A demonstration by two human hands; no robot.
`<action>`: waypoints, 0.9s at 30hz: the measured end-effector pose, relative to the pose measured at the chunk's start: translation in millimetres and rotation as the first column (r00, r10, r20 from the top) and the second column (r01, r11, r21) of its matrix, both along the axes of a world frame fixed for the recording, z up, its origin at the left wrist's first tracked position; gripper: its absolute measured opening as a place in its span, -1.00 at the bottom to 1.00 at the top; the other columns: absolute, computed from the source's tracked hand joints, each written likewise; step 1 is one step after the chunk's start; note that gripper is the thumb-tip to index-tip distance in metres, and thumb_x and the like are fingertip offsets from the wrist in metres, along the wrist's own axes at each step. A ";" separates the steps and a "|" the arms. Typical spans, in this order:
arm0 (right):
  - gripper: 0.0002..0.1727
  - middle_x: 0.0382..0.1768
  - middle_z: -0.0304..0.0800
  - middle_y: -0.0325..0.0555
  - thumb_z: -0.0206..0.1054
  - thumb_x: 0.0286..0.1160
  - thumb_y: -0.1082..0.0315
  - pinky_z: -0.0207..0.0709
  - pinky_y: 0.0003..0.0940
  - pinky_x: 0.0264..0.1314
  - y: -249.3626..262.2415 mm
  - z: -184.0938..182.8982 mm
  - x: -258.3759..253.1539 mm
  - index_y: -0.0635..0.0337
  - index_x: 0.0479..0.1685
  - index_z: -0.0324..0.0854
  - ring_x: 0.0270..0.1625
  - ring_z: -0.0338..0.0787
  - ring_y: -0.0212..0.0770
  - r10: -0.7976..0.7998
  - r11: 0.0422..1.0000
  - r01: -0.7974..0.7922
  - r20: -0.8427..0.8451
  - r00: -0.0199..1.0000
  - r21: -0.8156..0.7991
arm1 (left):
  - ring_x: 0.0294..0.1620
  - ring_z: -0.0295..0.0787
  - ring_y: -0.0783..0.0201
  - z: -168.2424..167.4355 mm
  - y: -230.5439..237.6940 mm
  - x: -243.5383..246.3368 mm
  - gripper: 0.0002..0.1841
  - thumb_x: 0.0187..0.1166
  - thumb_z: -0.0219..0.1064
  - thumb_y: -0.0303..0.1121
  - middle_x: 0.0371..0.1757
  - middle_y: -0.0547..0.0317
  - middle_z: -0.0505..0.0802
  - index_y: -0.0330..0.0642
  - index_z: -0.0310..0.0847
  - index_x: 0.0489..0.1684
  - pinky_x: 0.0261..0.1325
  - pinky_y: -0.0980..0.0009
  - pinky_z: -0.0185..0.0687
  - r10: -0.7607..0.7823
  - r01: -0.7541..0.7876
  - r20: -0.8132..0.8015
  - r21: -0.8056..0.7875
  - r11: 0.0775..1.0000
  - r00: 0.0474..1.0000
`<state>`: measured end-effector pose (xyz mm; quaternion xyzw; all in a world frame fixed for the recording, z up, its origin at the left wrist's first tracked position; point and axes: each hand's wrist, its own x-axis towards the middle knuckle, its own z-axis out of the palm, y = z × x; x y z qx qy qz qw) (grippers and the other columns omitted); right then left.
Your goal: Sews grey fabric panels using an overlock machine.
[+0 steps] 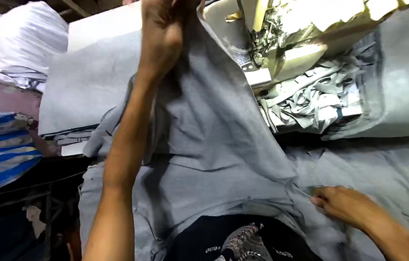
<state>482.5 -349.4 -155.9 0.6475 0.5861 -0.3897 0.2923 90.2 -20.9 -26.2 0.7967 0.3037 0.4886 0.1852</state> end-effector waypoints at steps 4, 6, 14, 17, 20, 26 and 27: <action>-0.62 -0.19 0.84 0.13 0.38 0.58 0.02 0.64 0.38 -0.11 26.2 26.1 -32.3 0.14 0.09 0.76 -0.10 0.84 0.28 0.111 0.847 0.084 -0.329 0.938 0.524 | 0.18 0.65 0.35 -33.0 -16.4 23.1 -0.77 0.76 0.07 -0.53 0.03 0.00 0.75 -0.38 0.70 -0.08 0.29 0.40 0.56 -0.254 0.255 -0.019 0.099 0.962 0.967; -0.41 0.16 0.80 0.08 0.29 0.63 -0.13 0.64 0.15 0.19 60.8 45.3 -73.2 0.14 0.39 0.64 0.19 0.78 0.11 0.221 0.561 0.255 -0.439 0.871 0.787 | 0.17 0.63 0.29 -36.4 -36.1 29.1 -0.80 0.74 0.10 -0.56 0.04 -0.06 0.70 -0.37 0.69 -0.13 0.27 0.41 0.55 -0.277 0.276 -0.015 0.122 0.953 0.961; -0.70 -0.25 0.84 -0.15 0.55 0.30 0.37 0.69 -0.48 -0.15 171.4 88.4 -186.8 0.25 0.00 0.73 -0.19 0.82 -0.39 0.594 0.384 0.567 -0.665 0.452 0.729 | 0.33 0.61 0.31 -18.2 -143.1 17.9 -0.52 0.66 0.37 -0.10 0.28 0.10 0.65 -0.19 0.43 0.38 0.34 0.39 0.61 -0.224 0.222 -0.096 -0.034 0.974 0.970; -0.89 -0.26 0.84 -0.24 0.50 0.43 0.48 0.73 -0.58 -0.10 173.0 92.7 -170.7 0.26 -0.14 0.75 -0.19 0.80 -0.52 0.544 0.542 0.638 -0.807 0.229 0.547 | 0.05 0.79 0.09 -61.5 -179.2 -46.8 -0.13 0.27 0.62 -0.23 0.24 -0.02 0.73 -0.12 0.21 0.64 -0.06 0.12 0.78 0.089 -0.162 -0.440 -0.130 0.978 0.893; -0.86 -0.23 0.84 -0.36 0.47 0.47 0.47 0.75 -0.62 -0.12 157.8 86.9 -149.2 0.22 -0.06 0.72 -0.19 0.80 -0.57 0.481 0.538 0.744 -0.869 0.116 0.397 | -0.02 0.81 -0.25 -127.9 -227.2 -127.7 -0.38 0.31 0.45 -0.28 0.05 -0.15 0.84 -0.10 0.54 0.49 -0.06 -0.29 0.67 0.263 -0.470 -0.714 -0.104 0.877 0.649; -0.77 -0.23 0.84 -0.29 0.51 0.44 0.39 0.78 -0.51 -0.21 148.3 54.9 -133.6 0.17 0.03 0.71 -0.24 0.82 -0.45 0.306 0.523 0.818 -0.948 0.084 0.241 | 0.15 0.73 -0.37 -97.4 -288.5 -219.2 -0.63 0.52 0.26 -0.33 0.05 -0.42 0.80 -0.41 0.70 0.17 0.27 -0.22 0.54 0.565 -0.678 -0.677 0.131 0.723 0.471; -0.77 -0.23 0.84 -0.28 0.52 0.44 0.39 0.77 -0.52 -0.23 148.6 51.7 -133.9 0.18 0.03 0.72 -0.25 0.82 -0.44 0.289 0.520 0.821 -0.953 0.092 0.237 | 0.18 0.72 -0.33 -84.7 -285.4 -231.1 -0.63 0.54 0.27 -0.34 0.09 -0.43 0.79 -0.40 0.69 0.20 0.31 -0.16 0.56 0.573 -0.676 -0.655 0.126 0.726 0.493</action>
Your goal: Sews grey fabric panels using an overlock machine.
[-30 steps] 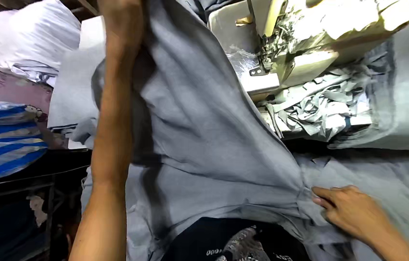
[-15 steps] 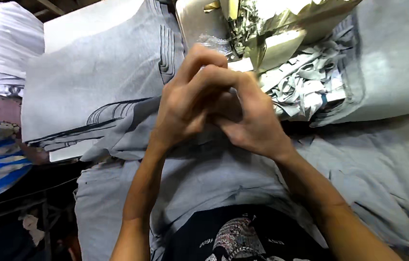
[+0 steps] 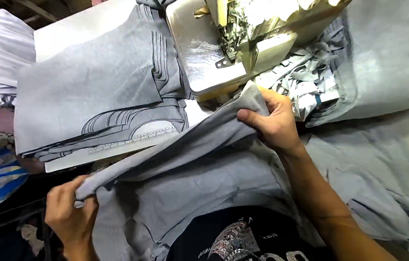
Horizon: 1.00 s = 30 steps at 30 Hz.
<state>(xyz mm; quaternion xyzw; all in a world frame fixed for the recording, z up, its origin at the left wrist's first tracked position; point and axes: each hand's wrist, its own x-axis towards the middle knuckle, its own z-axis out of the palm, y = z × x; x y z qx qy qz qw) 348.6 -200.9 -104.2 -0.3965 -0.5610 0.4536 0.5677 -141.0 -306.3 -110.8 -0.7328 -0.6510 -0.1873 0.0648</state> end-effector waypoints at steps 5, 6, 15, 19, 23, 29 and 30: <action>-0.78 -0.21 0.84 -0.28 0.49 0.49 0.36 0.76 -0.55 -0.19 12.0 -6.4 1.2 0.15 0.05 0.70 -0.24 0.82 -0.46 -0.058 0.996 0.055 -0.046 0.997 -0.068 | 0.33 0.69 -0.18 62.7 77.7 -42.5 -0.60 0.67 0.22 -0.34 0.28 -0.36 0.73 -0.39 0.58 0.38 0.42 -0.09 0.55 -0.037 0.039 0.049 -0.048 0.998 0.998; -0.79 -0.21 0.84 -0.28 0.48 0.49 0.37 0.76 -0.55 -0.17 16.0 -7.8 0.0 0.15 0.04 0.68 -0.23 0.82 -0.46 -0.076 0.994 0.070 -0.065 0.995 -0.088 | 0.35 0.67 -0.17 65.4 106.5 -51.5 -0.59 0.71 0.18 -0.30 0.32 -0.34 0.71 -0.35 0.53 0.43 0.43 -0.10 0.54 -0.052 0.053 0.011 -0.079 0.995 0.999; -0.71 -0.17 0.80 -0.17 0.53 0.41 0.43 0.78 -0.46 -0.14 19.1 -18.6 -10.8 0.17 0.05 0.60 -0.17 0.83 -0.36 -0.162 0.985 0.161 -0.003 0.987 -0.065 | 0.41 0.63 -0.22 66.4 218.0 146.5 -0.57 0.76 0.18 -0.23 0.39 -0.40 0.65 -0.39 0.51 0.41 0.39 -0.12 0.58 -0.460 0.491 0.238 -0.092 0.866 0.855; -0.68 -0.30 0.56 -0.25 0.46 0.31 0.62 0.59 -0.65 -0.31 25.4 -15.7 -13.3 0.10 -0.19 0.41 -0.32 0.61 -0.50 -0.211 0.977 0.212 -0.009 0.977 0.034 | 0.46 0.58 0.01 47.6 198.2 254.0 -0.48 0.68 0.29 -0.10 0.36 -0.08 0.72 -0.32 0.52 0.43 0.53 0.00 0.40 -0.706 0.770 0.376 -0.035 0.637 0.600; -0.58 -0.27 0.68 -0.23 0.42 0.24 0.71 0.64 -0.66 -0.34 24.4 -11.9 -13.9 0.12 -0.03 0.39 -0.34 0.70 -0.52 -0.242 0.970 0.243 -0.033 0.970 0.029 | 0.07 0.65 0.04 41.8 195.7 286.0 -0.68 0.62 0.40 -0.21 0.00 0.04 0.81 -0.22 0.71 0.17 0.18 0.02 0.39 -0.704 0.759 0.378 0.008 0.651 0.601; -0.80 -0.24 0.74 -0.21 0.43 0.60 0.29 0.71 -0.53 -0.39 10.8 -16.3 -4.4 0.12 0.06 0.63 -0.36 0.76 -0.37 -0.256 0.965 0.256 0.007 0.967 -0.048 | -0.20 0.71 0.43 35.0 196.8 287.6 -0.89 0.56 0.48 -0.36 -0.24 0.17 0.78 -0.22 0.77 -0.18 -0.08 0.55 0.60 -0.612 0.709 0.561 0.063 0.703 0.557; -0.85 -0.28 0.71 -0.23 0.43 0.60 0.26 0.71 -0.53 -0.40 10.6 -17.4 -3.4 0.12 -0.06 0.64 -0.37 0.74 -0.38 -0.289 0.956 0.291 0.053 0.956 -0.031 | -0.21 0.69 0.46 35.3 197.5 286.4 -0.89 0.56 0.47 -0.37 -0.25 0.18 0.77 -0.22 0.79 -0.17 -0.11 0.58 0.58 -0.603 0.708 0.573 0.057 0.704 0.554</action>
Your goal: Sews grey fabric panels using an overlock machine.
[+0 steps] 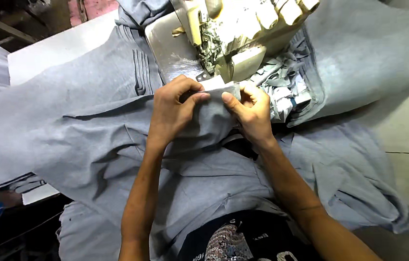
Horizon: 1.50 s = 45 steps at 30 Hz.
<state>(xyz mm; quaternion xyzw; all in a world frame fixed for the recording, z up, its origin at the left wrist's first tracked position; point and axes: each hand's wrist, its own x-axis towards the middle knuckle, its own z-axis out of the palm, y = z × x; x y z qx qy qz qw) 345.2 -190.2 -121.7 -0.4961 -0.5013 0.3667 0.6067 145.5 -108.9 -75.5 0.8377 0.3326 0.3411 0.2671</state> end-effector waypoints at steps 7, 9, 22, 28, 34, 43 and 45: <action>-0.82 -0.40 0.75 -0.25 0.52 0.53 0.22 0.65 -0.55 -0.52 1.4 -2.5 -0.7 0.11 -0.18 0.69 -0.47 0.75 -0.40 -0.127 0.992 0.124 0.170 0.977 0.026 | -0.21 0.68 0.51 -0.3 -0.4 -0.6 -0.90 0.55 0.49 -0.34 -0.24 0.25 0.77 -0.16 0.84 -0.16 -0.13 0.63 0.56 0.076 -0.075 0.021 -0.027 0.997 0.997; -0.79 -0.38 0.77 -0.25 0.56 0.47 0.23 0.69 -0.56 -0.46 4.8 -1.5 -2.5 0.13 -0.17 0.70 -0.44 0.78 -0.42 -0.132 0.991 0.127 0.177 0.975 0.036 | -0.19 0.69 0.51 -1.9 1.0 0.7 -0.89 0.52 0.52 -0.31 -0.24 0.26 0.79 -0.14 0.85 -0.19 -0.10 0.60 0.56 0.114 -0.114 0.028 -0.019 0.993 0.993; -0.92 -0.36 0.81 -0.21 0.54 0.45 0.41 0.55 -0.59 -0.25 24.6 0.0 -8.7 0.24 -0.31 0.85 -0.30 0.70 -0.45 -0.164 0.981 0.141 0.187 0.969 0.130 | -0.18 0.76 0.54 -5.7 9.3 -1.5 -0.83 0.53 0.51 -0.22 -0.25 0.30 0.86 -0.12 0.84 -0.25 -0.05 0.58 0.65 0.212 -0.209 0.078 -0.044 0.977 0.974; -0.83 -0.26 0.85 -0.17 0.46 0.56 0.38 0.72 -0.55 -0.31 14.8 0.2 -12.3 0.25 0.00 0.78 -0.34 0.80 -0.41 -0.143 0.989 0.137 0.116 0.983 0.058 | -0.19 0.74 0.48 -6.9 -6.3 -7.3 -0.87 0.57 0.47 -0.32 -0.22 0.21 0.83 -0.18 0.84 -0.16 -0.11 0.57 0.63 0.165 -0.165 0.052 -0.002 0.986 0.985; -0.87 -0.30 0.86 -0.21 0.48 0.54 0.40 0.66 -0.61 -0.37 24.1 0.7 -17.5 0.25 -0.07 0.77 -0.38 0.77 -0.47 -0.241 0.969 0.234 0.100 0.965 0.082 | -0.24 0.73 0.49 -5.5 -3.1 3.3 -0.85 0.59 0.45 -0.27 -0.23 0.25 0.84 -0.12 0.80 -0.08 -0.15 0.56 0.62 0.246 -0.246 0.015 -0.002 0.969 0.969; -0.85 -0.33 0.81 -0.21 0.44 0.60 0.35 0.60 -0.61 -0.43 21.4 -6.2 -18.9 0.22 -0.01 0.77 -0.42 0.72 -0.47 -0.276 0.959 0.262 0.134 0.952 0.111 | -0.20 0.77 0.37 -9.7 -9.6 9.7 -0.82 0.65 0.39 -0.22 -0.20 0.18 0.85 -0.11 0.77 -0.04 -0.15 0.39 0.65 0.290 -0.287 -0.031 0.078 0.955 0.957; -0.84 -0.22 0.85 -0.19 0.44 0.60 0.35 0.70 -0.58 -0.26 22.8 -6.9 -18.9 0.23 -0.01 0.78 -0.28 0.81 -0.45 -0.288 0.954 0.270 0.141 0.947 0.134 | -0.13 0.79 0.40 -9.4 -9.7 11.3 -0.82 0.66 0.39 -0.23 -0.15 0.20 0.86 -0.12 0.78 -0.03 -0.06 0.42 0.68 0.289 -0.288 -0.007 0.084 0.954 0.957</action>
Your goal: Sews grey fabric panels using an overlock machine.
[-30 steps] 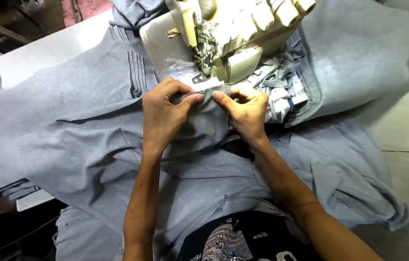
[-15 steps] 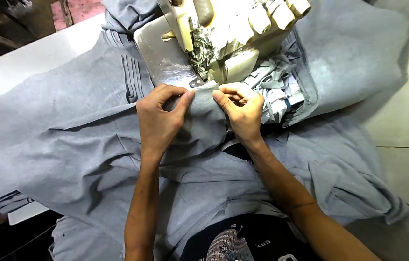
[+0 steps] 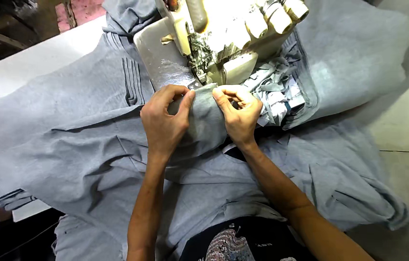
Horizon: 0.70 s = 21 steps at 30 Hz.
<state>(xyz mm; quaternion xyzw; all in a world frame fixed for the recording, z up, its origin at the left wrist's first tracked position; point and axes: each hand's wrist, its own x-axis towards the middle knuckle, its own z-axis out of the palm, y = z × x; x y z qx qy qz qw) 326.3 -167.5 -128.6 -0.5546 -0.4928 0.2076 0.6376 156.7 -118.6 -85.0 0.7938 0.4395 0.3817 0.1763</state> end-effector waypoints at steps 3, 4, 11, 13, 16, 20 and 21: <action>-0.85 -0.21 0.86 -0.17 0.44 0.59 0.38 0.73 -0.57 -0.20 1.0 -2.0 -1.3 0.26 -0.03 0.77 -0.23 0.84 -0.44 -0.005 0.999 0.006 -0.014 1.000 0.031 | -0.11 0.80 0.41 -0.9 0.7 1.0 -0.82 0.67 0.38 -0.24 -0.14 0.21 0.87 -0.13 0.79 -0.05 -0.05 0.44 0.69 0.000 0.000 0.009 0.024 1.000 1.000; -0.85 -0.22 0.86 -0.17 0.44 0.59 0.38 0.73 -0.57 -0.19 0.7 -2.7 -1.8 0.27 -0.04 0.77 -0.23 0.84 -0.44 -0.007 0.999 0.007 -0.019 1.000 0.035 | -0.12 0.79 0.41 -1.1 0.3 1.1 -0.82 0.67 0.38 -0.23 -0.14 0.21 0.87 -0.13 0.78 -0.06 -0.06 0.43 0.69 0.005 -0.005 0.003 0.027 1.000 1.000; -0.84 -0.18 0.87 -0.16 0.45 0.58 0.39 0.77 -0.52 -0.14 3.8 -6.8 -0.6 0.28 -0.03 0.79 -0.18 0.86 -0.41 -0.015 0.998 0.015 0.000 1.000 0.060 | -0.08 0.71 0.20 10.3 1.2 4.1 -0.73 0.65 0.38 -0.10 -0.06 0.17 0.79 -0.08 0.69 0.05 -0.09 0.23 0.59 0.013 -0.012 -0.112 0.009 1.000 0.994; -0.85 -0.16 0.88 -0.17 0.45 0.57 0.40 0.79 -0.48 -0.10 4.8 -5.5 0.6 0.27 -0.02 0.80 -0.16 0.86 -0.39 -0.003 0.997 0.003 -0.006 1.000 0.078 | 0.04 0.66 0.13 14.0 5.7 7.3 -0.65 0.63 0.40 -0.11 0.05 0.15 0.81 -0.10 0.69 0.23 0.06 0.14 0.52 -0.066 0.069 -0.105 0.020 0.997 0.992; -0.87 -0.16 0.89 -0.18 0.44 0.56 0.43 0.81 -0.40 -0.03 8.2 -2.7 3.7 0.27 -0.04 0.82 -0.15 0.87 -0.35 0.032 0.987 -0.029 -0.018 0.999 0.156 | 0.03 0.70 0.19 13.5 14.2 17.5 -0.72 0.54 0.49 -0.21 -0.01 0.25 0.88 -0.08 0.79 0.12 0.12 0.14 0.55 -0.131 0.132 -0.027 0.038 0.990 0.991; -0.89 -0.16 0.90 -0.23 0.44 0.54 0.44 0.77 -0.40 0.04 14.0 -5.5 7.2 0.27 -0.09 0.81 -0.12 0.85 -0.40 0.029 0.977 -0.027 -0.009 1.000 0.211 | -0.12 0.78 0.30 12.0 17.8 24.0 -0.91 0.53 0.48 -0.36 -0.19 0.24 0.89 -0.14 0.86 -0.18 -0.02 0.24 0.70 -0.158 0.157 0.081 0.017 0.987 0.984; -0.89 -0.18 0.90 -0.25 0.45 0.53 0.45 0.76 -0.43 0.03 15.6 -6.3 6.8 0.28 -0.11 0.81 -0.13 0.85 -0.43 0.024 0.976 -0.021 -0.012 1.000 0.216 | -0.14 0.80 0.32 12.2 18.6 24.0 -0.93 0.54 0.47 -0.39 -0.21 0.21 0.86 -0.17 0.83 -0.20 -0.07 0.27 0.77 -0.171 0.172 0.091 0.005 0.985 0.981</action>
